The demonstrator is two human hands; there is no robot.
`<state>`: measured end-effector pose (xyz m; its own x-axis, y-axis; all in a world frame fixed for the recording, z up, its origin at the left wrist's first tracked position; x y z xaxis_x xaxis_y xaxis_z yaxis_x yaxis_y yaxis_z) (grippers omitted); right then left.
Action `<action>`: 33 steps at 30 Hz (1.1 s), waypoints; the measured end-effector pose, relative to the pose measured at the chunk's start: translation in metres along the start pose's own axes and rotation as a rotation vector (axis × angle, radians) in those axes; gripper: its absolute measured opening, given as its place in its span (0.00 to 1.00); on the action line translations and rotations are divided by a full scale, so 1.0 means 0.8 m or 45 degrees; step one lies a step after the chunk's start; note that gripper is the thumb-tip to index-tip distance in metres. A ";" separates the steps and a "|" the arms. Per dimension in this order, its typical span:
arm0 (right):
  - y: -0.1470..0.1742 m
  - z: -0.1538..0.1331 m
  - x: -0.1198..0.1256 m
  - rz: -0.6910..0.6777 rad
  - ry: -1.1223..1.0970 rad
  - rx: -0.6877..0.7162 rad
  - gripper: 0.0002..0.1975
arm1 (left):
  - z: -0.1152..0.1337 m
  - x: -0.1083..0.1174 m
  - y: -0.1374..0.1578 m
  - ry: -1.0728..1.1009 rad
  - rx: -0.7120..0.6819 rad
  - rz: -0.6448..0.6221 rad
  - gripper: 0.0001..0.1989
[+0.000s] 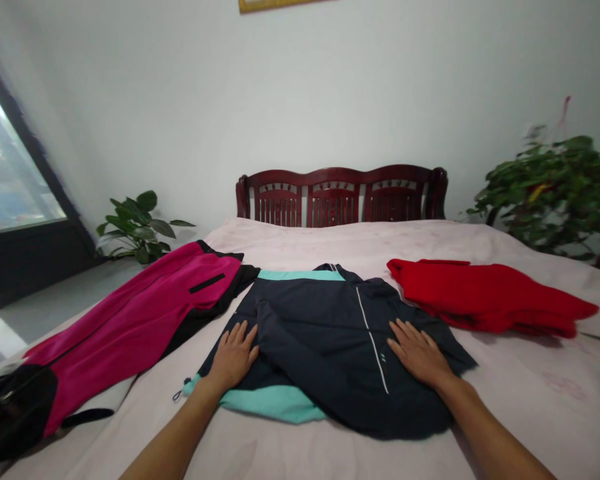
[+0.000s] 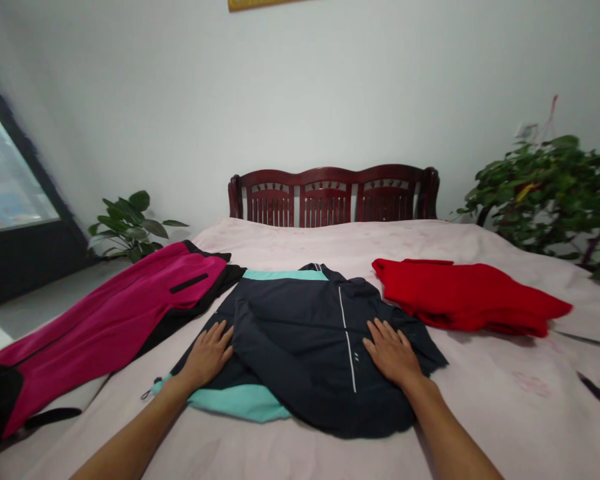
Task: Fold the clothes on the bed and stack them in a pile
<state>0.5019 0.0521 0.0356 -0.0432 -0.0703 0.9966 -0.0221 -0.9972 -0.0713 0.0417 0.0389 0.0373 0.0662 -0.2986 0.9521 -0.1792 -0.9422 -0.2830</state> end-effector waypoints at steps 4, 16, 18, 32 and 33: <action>0.022 0.000 -0.004 -0.041 -0.084 0.057 0.33 | -0.004 0.000 0.008 0.000 0.007 -0.004 0.27; 0.100 -0.030 0.074 0.392 -0.801 0.051 0.20 | -0.005 0.003 0.011 -0.013 -0.013 -0.009 0.28; 0.137 -0.066 0.102 0.540 -0.776 0.267 0.17 | -0.005 0.003 0.011 -0.005 -0.009 -0.007 0.28; 0.149 -0.129 0.103 0.213 -0.744 0.435 0.16 | -0.015 0.008 0.002 0.175 -0.029 -0.241 0.31; 0.131 -0.122 0.108 0.153 -0.842 0.362 0.18 | -0.019 0.014 0.000 0.241 -0.056 -0.321 0.32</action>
<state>0.3984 -0.0560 0.1103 0.5853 -0.0907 0.8058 0.2090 -0.9433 -0.2579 0.0273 0.0379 0.0499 -0.0692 -0.0186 0.9974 -0.2230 -0.9742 -0.0336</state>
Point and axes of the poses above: each hand's wrist, its own y-axis away from the middle knuckle, its own x-axis out of the back of the hand, z = x × y, the point moved 6 cm from there along -y, towards the middle knuckle
